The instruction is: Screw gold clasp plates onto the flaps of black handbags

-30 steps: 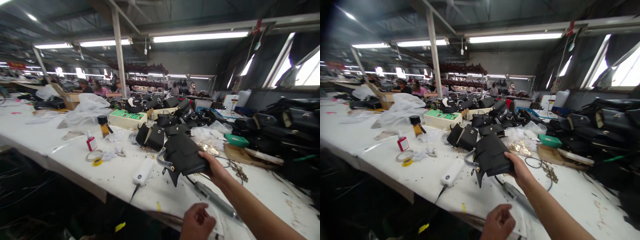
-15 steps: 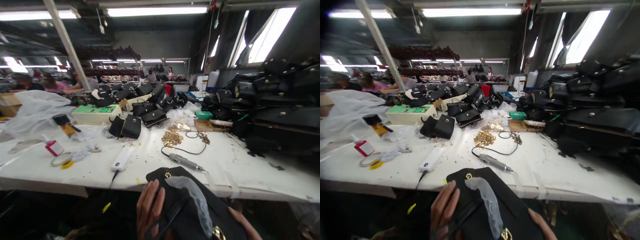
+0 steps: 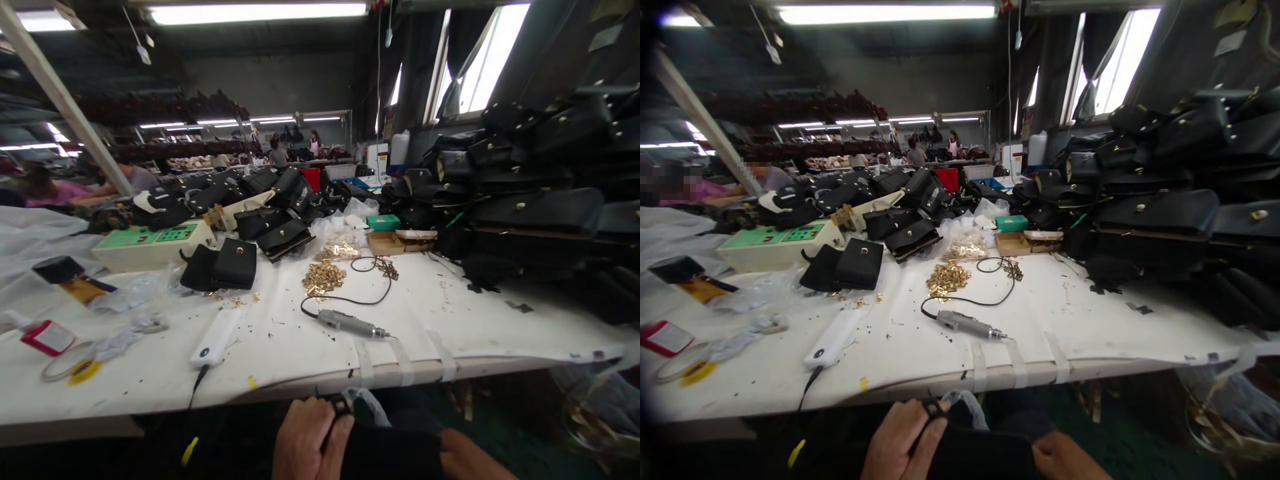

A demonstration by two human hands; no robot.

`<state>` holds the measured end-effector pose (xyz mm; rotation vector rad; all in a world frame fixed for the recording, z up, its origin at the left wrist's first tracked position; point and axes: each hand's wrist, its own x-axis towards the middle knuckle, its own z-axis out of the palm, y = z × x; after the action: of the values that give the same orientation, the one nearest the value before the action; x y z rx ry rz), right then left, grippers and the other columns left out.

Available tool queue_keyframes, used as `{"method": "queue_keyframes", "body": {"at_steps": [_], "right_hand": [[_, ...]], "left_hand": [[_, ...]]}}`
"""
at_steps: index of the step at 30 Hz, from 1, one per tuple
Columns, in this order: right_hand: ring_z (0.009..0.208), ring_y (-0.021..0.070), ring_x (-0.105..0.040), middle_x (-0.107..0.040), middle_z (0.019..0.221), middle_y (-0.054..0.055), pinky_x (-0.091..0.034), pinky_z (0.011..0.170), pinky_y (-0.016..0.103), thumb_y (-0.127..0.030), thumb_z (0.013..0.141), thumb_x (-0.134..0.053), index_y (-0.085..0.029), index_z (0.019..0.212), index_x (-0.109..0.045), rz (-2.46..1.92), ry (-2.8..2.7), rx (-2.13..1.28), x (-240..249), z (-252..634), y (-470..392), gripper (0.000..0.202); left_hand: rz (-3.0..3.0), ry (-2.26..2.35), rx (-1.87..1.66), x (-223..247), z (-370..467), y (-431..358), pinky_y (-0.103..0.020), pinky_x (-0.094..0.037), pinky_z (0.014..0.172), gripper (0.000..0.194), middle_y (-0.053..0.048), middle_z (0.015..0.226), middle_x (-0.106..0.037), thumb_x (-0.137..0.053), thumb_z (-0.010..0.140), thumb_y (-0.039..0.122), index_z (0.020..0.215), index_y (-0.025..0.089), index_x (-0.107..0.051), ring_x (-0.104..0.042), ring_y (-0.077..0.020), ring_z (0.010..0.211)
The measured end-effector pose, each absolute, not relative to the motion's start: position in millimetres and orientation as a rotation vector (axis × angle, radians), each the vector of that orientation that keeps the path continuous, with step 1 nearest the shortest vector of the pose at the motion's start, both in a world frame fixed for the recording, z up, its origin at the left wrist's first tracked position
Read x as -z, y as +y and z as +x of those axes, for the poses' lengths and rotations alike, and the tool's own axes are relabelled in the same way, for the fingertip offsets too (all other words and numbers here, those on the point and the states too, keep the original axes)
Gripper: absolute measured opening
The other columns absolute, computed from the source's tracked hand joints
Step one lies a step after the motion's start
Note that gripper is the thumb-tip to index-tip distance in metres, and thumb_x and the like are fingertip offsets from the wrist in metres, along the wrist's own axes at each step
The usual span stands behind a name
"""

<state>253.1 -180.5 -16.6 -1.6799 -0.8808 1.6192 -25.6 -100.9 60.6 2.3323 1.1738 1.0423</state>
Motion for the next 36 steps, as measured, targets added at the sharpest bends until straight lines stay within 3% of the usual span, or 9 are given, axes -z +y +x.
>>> {"method": "queue_keyframes", "body": {"at_steps": [3, 6, 9, 14, 17, 22, 26, 33, 36], "right_hand": [[0.057, 0.0202, -0.063, -0.067, 0.058, 0.002, -0.049, 0.057, 0.027, -0.051, 0.070, -0.076, -0.021, 0.071, -0.077, -1.713, -1.167, -1.451, 4, 258, -154, 0.031], [0.070, 0.0229, -0.067, -0.072, 0.071, 0.003, -0.049, 0.064, 0.029, -0.050, 0.081, -0.069, -0.020, 0.087, -0.079, -1.698, -1.307, -1.204, -20, 264, -118, 0.032], [0.074, 0.0229, -0.068, -0.074, 0.079, 0.004, -0.050, 0.069, 0.031, -0.049, 0.088, -0.063, -0.020, 0.100, -0.078, -1.662, -1.407, -1.057, -49, 259, -73, 0.035], [0.080, 0.0214, -0.067, -0.076, 0.088, 0.003, -0.047, 0.074, 0.030, -0.037, 0.088, -0.064, -0.021, 0.093, -0.079, -1.570, -1.639, -0.787, -66, 231, 30, 0.023], [0.084, 0.0201, -0.066, -0.076, 0.095, 0.003, -0.046, 0.077, 0.029, -0.031, 0.087, -0.064, -0.023, 0.092, -0.079, -1.606, -1.754, -0.616, -50, 213, 99, 0.018], [0.086, 0.0187, -0.060, -0.070, 0.096, 0.003, -0.040, 0.074, 0.026, -0.022, 0.081, -0.067, -0.023, 0.094, -0.076, -1.703, -1.847, -0.519, -12, 191, 182, 0.016], [0.089, 0.0183, -0.057, -0.067, 0.102, 0.002, -0.036, 0.072, 0.026, -0.022, 0.078, -0.071, -0.026, 0.102, -0.073, -1.742, -1.926, -0.500, 7, 183, 204, 0.025], [0.085, 0.0164, -0.057, -0.067, 0.093, 0.000, -0.035, 0.068, 0.025, -0.026, 0.081, -0.070, -0.024, 0.082, -0.071, -1.726, -1.967, -0.484, 12, 184, 204, 0.002], [0.084, 0.0164, -0.059, -0.069, 0.091, 0.001, -0.037, 0.068, 0.024, -0.028, 0.086, -0.066, -0.024, 0.078, -0.073, -1.682, -1.930, -0.490, 5, 184, 201, 0.011]], "left_hand": [[2.079, 1.275, -0.710, -65, -13, -81, -0.026, -0.045, 0.069, 0.040, -0.003, 0.078, -0.071, -0.044, 0.102, 0.047, 0.083, 0.023, -0.070, -0.064, -0.0187, 0.075], [1.993, 1.322, -0.443, -60, 0, -60, -0.025, -0.037, 0.062, 0.045, 0.001, 0.067, -0.064, -0.044, 0.101, 0.047, 0.070, 0.021, -0.064, -0.060, -0.0169, 0.067], [2.078, 1.321, -0.337, -46, 10, -44, -0.026, -0.034, 0.063, 0.041, 0.000, 0.068, -0.064, -0.047, 0.099, 0.043, 0.070, 0.021, -0.064, -0.061, -0.0178, 0.069], [2.122, 1.344, -0.450, -19, 14, -28, -0.029, -0.041, 0.077, 0.026, -0.004, 0.090, -0.069, -0.052, 0.096, 0.033, 0.080, 0.020, -0.068, -0.065, -0.0202, 0.087], [2.056, 1.370, -0.572, -8, 13, -20, -0.031, -0.044, 0.083, 0.017, -0.004, 0.094, -0.071, -0.055, 0.093, 0.028, 0.092, 0.022, -0.072, -0.065, -0.0218, 0.094], [1.802, 1.408, -0.610, 0, 11, -7, -0.031, -0.046, 0.089, 0.020, 0.001, 0.100, -0.077, -0.062, 0.088, 0.029, 0.101, 0.031, -0.077, -0.069, -0.0206, 0.097], [1.754, 1.422, -0.613, 2, 10, -1, -0.030, -0.046, 0.087, 0.020, 0.004, 0.097, -0.078, -0.068, 0.082, 0.026, 0.098, 0.032, -0.078, -0.069, -0.0195, 0.094], [1.780, 1.427, -0.614, 3, 10, -2, -0.031, -0.045, 0.083, 0.017, 0.002, 0.093, -0.077, -0.070, 0.080, 0.026, 0.094, 0.030, -0.078, -0.068, -0.0207, 0.089], [1.776, 1.407, -0.649, 2, 10, -2, -0.030, -0.044, 0.084, 0.015, 0.002, 0.094, -0.078, -0.066, 0.084, 0.031, 0.094, 0.029, -0.078, -0.068, -0.0202, 0.091]]}}
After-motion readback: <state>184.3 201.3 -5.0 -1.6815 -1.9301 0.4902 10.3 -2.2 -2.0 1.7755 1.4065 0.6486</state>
